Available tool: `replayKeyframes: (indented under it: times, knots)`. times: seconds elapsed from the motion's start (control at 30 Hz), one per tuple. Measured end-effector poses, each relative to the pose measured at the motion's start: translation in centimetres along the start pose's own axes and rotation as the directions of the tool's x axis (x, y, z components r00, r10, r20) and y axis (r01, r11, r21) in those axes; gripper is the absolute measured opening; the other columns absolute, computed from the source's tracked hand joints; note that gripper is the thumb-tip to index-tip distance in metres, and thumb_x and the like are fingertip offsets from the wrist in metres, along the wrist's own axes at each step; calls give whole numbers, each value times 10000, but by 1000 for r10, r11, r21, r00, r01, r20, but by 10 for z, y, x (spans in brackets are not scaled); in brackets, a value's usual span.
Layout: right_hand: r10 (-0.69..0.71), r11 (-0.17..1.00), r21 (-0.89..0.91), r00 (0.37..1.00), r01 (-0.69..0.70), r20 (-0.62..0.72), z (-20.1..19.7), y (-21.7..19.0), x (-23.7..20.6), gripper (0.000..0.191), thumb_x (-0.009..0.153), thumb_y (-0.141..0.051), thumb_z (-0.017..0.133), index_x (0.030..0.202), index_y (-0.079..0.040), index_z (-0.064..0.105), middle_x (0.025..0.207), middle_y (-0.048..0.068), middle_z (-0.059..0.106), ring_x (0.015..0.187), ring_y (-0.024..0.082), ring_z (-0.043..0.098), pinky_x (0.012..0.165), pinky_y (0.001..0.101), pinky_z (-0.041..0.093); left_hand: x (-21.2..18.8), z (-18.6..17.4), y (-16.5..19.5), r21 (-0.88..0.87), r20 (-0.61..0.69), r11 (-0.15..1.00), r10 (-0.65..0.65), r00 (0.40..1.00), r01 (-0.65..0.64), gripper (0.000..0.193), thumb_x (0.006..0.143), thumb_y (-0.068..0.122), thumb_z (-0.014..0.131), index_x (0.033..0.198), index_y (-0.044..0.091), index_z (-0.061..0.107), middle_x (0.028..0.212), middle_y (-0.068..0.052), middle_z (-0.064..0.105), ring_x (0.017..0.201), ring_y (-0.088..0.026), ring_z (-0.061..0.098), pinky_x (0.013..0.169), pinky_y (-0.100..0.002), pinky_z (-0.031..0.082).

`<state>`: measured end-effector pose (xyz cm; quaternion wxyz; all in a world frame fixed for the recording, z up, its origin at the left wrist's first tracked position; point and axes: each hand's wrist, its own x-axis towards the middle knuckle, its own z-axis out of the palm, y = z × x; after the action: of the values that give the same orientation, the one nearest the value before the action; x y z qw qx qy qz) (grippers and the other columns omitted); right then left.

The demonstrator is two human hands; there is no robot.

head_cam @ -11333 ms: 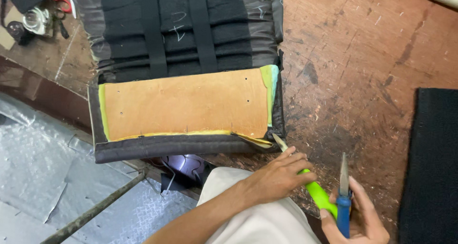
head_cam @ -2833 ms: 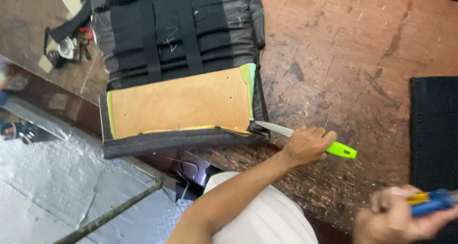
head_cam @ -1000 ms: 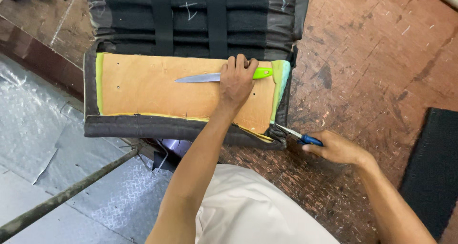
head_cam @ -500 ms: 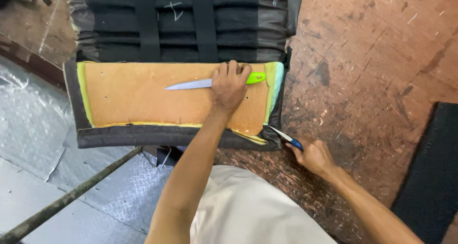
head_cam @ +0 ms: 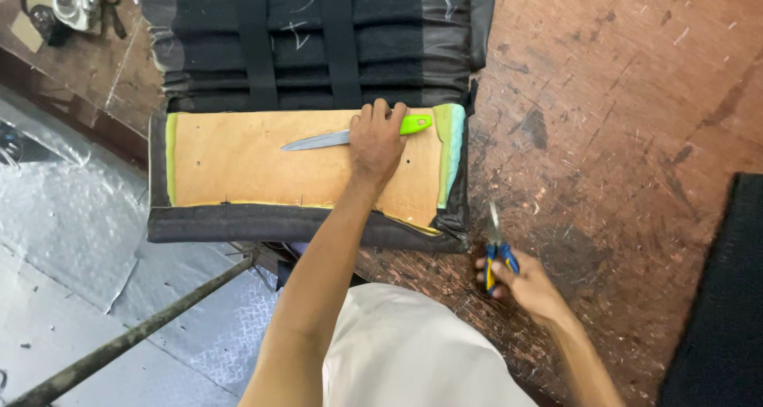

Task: The person uses a knife and pliers to trim excess black fabric from the edge of a padded seat cushion. They repeatedly cut along the seam and pull away small fabric pieces, working along the right side of the cushion.

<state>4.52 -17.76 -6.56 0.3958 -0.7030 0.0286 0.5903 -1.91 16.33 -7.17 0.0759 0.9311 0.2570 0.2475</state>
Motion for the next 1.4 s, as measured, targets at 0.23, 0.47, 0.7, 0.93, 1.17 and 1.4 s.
replayKeyframes:
  times: [0.23, 0.47, 0.7, 0.93, 1.17, 1.4]
  knots:
    - [-99, 733, -661, 986, 163, 134, 5, -65, -36, 237, 970, -244, 626, 1081, -54, 715, 750, 101, 760, 632, 179, 681, 581, 356, 550, -2, -2, 4, 22, -18, 1000, 4, 1000, -4, 344, 766, 182, 812, 1044, 144, 613, 942, -48, 536, 888, -254, 547, 735, -418, 432]
    - [-100, 468, -845, 965, 260, 241, -9, -103, -29, 201, 949, -277, 638, 959, -94, 721, 646, 107, 711, 582, 236, 681, 605, 424, 520, -2, -4, 13, 34, -11, 999, 3, 1000, -2, 375, 731, 199, 806, 1039, 151, 599, 930, -46, 535, 896, -265, 553, 735, -429, 436]
    - [-122, 534, -767, 930, 357, 347, -10, -108, -24, 227, 951, -257, 615, 914, -59, 719, 630, 68, 732, 589, 204, 707, 573, 397, 532, -1, -6, 20, 34, -2, 999, 3, 1000, -3, 363, 725, 196, 778, 1039, 144, 603, 916, -59, 534, 886, -271, 553, 726, -435, 436]
    - [-343, 356, -896, 929, 265, 138, 4, -44, -2, 186, 983, -206, 612, 1097, -73, 676, 716, 152, 679, 566, 313, 621, 515, 422, 474, -5, 0, 19, 141, -7, 990, 6, 1000, -5, 169, 905, 130, 683, 1048, 166, 600, 896, -42, 526, 891, -254, 558, 744, -433, 451]
    - [-657, 752, -364, 666, 549, -353, 24, 18, 15, 208, 1017, -77, 573, 1165, 51, 646, 1001, 206, 741, 690, 293, 662, 598, 383, 550, 3, 2, 9, 13, 11, 1000, 7, 1000, -7, 250, 807, 173, 713, 1035, 148, 613, 900, -61, 555, 886, -280, 580, 717, -449, 451]
    - [139, 910, 411, 971, -49, -193, 24, 38, -26, 459, 968, -186, 511, 1408, -56, 508, 1210, 145, 723, 1003, 229, 750, 733, 355, 650, -12, -32, 11, -67, 73, 993, 104, 992, -99, 350, 776, 115, 820, 1065, 131, 622, 943, -65, 581, 895, -270, 615, 775, -430, 478]
